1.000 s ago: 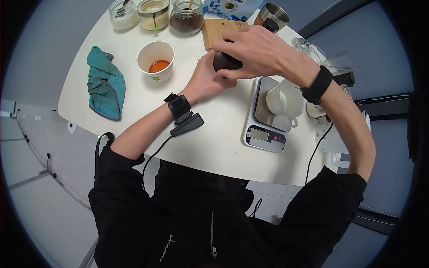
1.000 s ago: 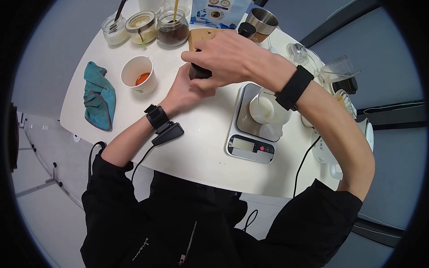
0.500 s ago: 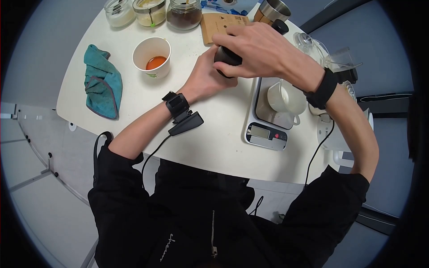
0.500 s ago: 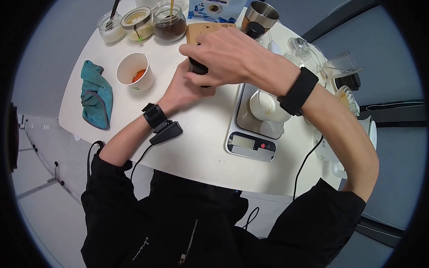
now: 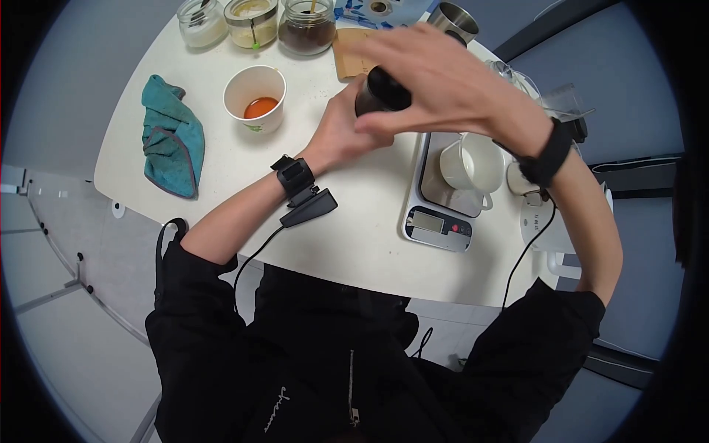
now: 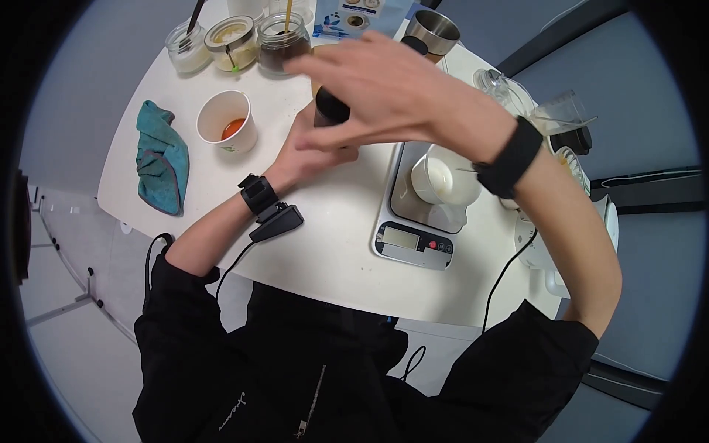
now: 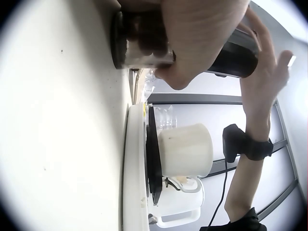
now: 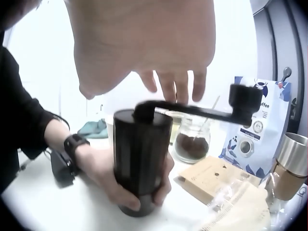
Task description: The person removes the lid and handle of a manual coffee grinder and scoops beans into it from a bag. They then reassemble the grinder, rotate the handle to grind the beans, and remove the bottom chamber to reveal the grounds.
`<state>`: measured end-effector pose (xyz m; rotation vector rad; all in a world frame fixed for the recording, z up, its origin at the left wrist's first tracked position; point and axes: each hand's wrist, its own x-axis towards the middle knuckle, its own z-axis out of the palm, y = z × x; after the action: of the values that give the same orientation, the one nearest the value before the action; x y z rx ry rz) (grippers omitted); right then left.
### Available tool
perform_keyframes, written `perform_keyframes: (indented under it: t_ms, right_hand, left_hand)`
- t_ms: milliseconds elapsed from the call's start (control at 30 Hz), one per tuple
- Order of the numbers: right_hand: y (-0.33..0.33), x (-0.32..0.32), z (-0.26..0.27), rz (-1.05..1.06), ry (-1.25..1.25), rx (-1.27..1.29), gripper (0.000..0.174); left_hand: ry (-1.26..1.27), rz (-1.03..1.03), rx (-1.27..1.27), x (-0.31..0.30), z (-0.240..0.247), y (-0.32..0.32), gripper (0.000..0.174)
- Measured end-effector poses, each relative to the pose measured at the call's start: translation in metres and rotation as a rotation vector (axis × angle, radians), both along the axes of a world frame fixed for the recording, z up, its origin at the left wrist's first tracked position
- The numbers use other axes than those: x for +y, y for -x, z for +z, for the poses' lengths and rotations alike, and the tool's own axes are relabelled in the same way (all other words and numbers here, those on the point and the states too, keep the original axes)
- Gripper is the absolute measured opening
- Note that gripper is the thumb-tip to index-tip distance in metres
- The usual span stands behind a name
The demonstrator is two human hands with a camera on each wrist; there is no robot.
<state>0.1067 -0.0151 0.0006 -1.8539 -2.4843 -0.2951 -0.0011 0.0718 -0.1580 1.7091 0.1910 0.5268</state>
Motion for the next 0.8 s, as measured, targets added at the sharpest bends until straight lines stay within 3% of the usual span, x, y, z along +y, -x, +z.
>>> perform_keyframes:
  t_ms: [67, 233, 300, 467, 600, 667, 733, 800]
  right_hand:
    - [-0.001, -0.002, 0.009, 0.161, -0.401, 0.156, 0.053]
    - [0.008, -0.026, 0.022, -0.096, -0.327, 0.437, 0.061]
    - [0.008, -0.028, -0.007, 0.136, -0.138, -0.003, 0.058]
    - [0.005, -0.025, 0.008, 0.14, -0.368, 0.14, 0.06]
    - [0.007, -0.02, 0.016, 0.031, -0.057, 0.125, 0.058]
    - [-0.027, 0.018, -0.013, 0.477, -0.553, 0.141, 0.068]
    - [-0.03, 0.015, -0.017, 0.685, -0.795, 0.143, 0.073]
    - [-0.004, -0.02, 0.009, 0.291, -0.25, 0.103, 0.073]
  left_hand:
    - [-0.021, 0.047, -0.009, -0.002, 0.002, -0.001, 0.064]
    - [0.014, 0.087, -0.032, -0.004, 0.01, 0.003, 0.06]
    - [0.033, 0.082, -0.032, -0.004, 0.013, 0.003, 0.059]
    - [0.053, 0.084, -0.025, 0.002, 0.025, 0.006, 0.057]
    - [0.059, 0.073, -0.056, 0.006, 0.032, 0.007, 0.056]
    - [0.069, 0.064, -0.055, 0.01, 0.035, 0.011, 0.055]
    - [0.005, 0.057, 0.029, 0.01, 0.042, 0.011, 0.053]
    - [-0.032, 0.045, 0.071, 0.007, 0.042, 0.011, 0.052]
